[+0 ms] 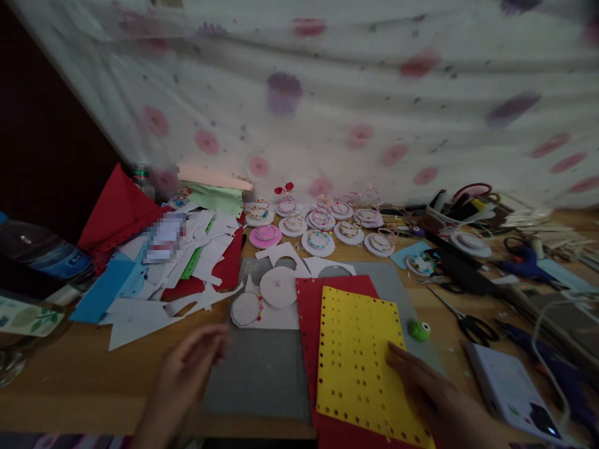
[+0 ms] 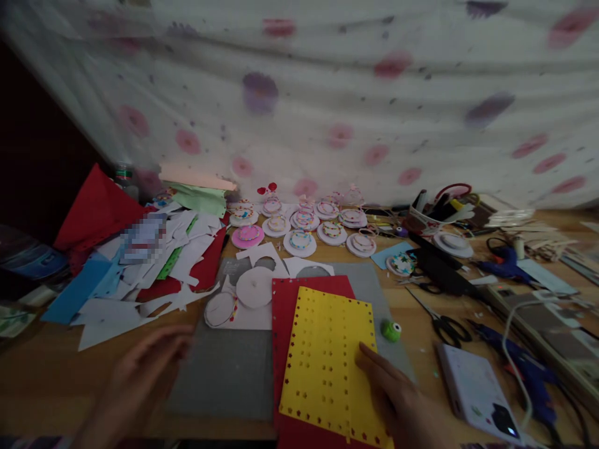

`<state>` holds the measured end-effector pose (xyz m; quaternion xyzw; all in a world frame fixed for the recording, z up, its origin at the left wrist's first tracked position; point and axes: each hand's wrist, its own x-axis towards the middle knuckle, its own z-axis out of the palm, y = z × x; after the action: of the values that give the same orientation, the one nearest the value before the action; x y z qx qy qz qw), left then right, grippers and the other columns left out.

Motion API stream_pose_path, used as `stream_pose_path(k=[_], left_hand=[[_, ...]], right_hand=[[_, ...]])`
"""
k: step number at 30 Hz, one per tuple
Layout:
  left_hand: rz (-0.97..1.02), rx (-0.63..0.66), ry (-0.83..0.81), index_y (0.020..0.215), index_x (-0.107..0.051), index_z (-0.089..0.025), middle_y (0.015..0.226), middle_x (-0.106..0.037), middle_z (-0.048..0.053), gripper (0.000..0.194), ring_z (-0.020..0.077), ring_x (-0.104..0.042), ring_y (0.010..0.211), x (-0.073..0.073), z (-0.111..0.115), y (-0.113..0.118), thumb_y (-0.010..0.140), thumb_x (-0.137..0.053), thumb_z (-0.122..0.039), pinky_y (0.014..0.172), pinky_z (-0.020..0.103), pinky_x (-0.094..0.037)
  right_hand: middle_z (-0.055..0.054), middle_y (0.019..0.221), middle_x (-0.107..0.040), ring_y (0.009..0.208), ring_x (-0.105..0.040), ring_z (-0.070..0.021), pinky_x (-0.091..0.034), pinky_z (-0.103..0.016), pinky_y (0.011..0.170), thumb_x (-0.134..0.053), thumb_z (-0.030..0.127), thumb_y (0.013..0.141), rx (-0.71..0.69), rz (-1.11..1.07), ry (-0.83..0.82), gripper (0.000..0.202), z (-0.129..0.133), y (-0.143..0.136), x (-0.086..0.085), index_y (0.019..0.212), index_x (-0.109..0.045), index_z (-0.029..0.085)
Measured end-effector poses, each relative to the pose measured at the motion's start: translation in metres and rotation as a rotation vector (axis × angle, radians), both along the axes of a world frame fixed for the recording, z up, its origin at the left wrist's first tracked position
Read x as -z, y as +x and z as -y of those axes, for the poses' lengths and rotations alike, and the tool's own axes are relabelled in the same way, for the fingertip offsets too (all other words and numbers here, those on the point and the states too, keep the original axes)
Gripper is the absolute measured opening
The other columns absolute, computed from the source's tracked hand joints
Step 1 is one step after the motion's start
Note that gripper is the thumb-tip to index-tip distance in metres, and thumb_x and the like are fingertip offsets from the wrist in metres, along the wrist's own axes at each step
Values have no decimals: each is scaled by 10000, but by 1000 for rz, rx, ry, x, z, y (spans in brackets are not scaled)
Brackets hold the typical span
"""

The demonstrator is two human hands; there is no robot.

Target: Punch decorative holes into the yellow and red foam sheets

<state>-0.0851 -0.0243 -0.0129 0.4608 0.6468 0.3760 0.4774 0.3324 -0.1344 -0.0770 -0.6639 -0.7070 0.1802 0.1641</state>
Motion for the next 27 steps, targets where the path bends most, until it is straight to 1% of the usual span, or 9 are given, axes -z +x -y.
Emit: stream_pose_path(k=[2, 3, 7, 10, 12, 15, 20, 23, 27], left_hand=[[-246, -115, 175, 989, -636, -238, 970, -721, 56, 344, 243, -669, 894, -13, -19, -30, 755, -630, -491, 802, 322, -520], [-386, -104, 256, 996, -635, -249, 1005, -711, 53, 329, 252, -661, 933, -18, -28, -40, 759, -620, -477, 844, 330, -505], [-714, 162, 399, 1061, -622, -226, 1118, -658, 96, 320, 271, -658, 911, -21, -59, -46, 818, -526, -412, 800, 343, -519], [-856, 366, 543, 1155, -601, -169, 1235, -598, 163, 388, 333, -579, 1112, -11, -82, -41, 832, -499, -358, 930, 429, -467], [-926, 492, 616, 1215, -582, -161, 1348, -535, 165, 409, 338, -482, 1248, -3, -98, -42, 841, -469, -283, 1017, 475, -395], [-994, 705, 647, 1280, -550, -195, 1476, -431, 104, 485, 295, -406, 1334, 3, -119, -45, 817, -415, -144, 1060, 479, -350], [-1080, 1017, 667, 1335, -504, -249, 1501, -403, 39, 683, 266, -312, 1397, -1, -141, -44, 699, -435, -11, 1096, 485, -306], [-1146, 1147, 671, 1281, -542, -203, 1415, -512, 81, 662, 266, -400, 1335, -7, -148, -36, 653, -482, -4, 1107, 464, -290], [-1207, 1228, 689, 1233, -556, -189, 1212, -623, 108, 567, 272, -530, 1147, -20, -155, -23, 671, -562, -113, 1050, 444, -337]], right_hand=[[-72, 1394, -528, 1175, -596, -256, -524, -408, 960, -465, 217, 875, 12, -6, 1, 408, 0, -3, -1, 1257, -600, 267], [-76, 1391, -531, 1174, -596, -258, -524, -411, 961, -463, 217, 876, 15, -4, -7, 407, -1, -4, -2, 1255, -601, 260], [-76, 1394, -525, 1198, -576, -257, -504, -428, 983, -443, 220, 883, 18, 8, -35, 410, -2, -7, -5, 1263, -596, 247], [-82, 1412, -502, 1226, -551, -243, -482, -423, 1008, -426, 199, 885, 5, -9, -35, 421, -1, -7, -7, 1274, -581, 232], [-83, 1420, -493, 1226, -552, -237, -490, -407, 1002, -432, 190, 879, -2, -24, -35, 415, -1, -7, -8, 1261, -589, 232], [-83, 1427, -485, 1224, -554, -230, -497, -381, 996, -436, 192, 879, -2, -29, -28, 406, -1, -8, -9, 1251, -597, 230], [-77, 1408, -508, 1211, -563, -237, -503, -375, 987, -421, 218, 888, 10, 27, -20, 411, 0, -7, -3, 1262, -592, 228], [-72, 1415, -498, 1221, -552, -242, -500, -375, 990, -422, 222, 890, -4, 42, 7, 409, 2, -3, 5, 1261, -592, 231], [-62, 1427, -483, 1213, -559, -245, -519, -359, 968, -435, 241, 893, -32, 59, -1, 411, 3, 0, 8, 1281, -572, 252]])
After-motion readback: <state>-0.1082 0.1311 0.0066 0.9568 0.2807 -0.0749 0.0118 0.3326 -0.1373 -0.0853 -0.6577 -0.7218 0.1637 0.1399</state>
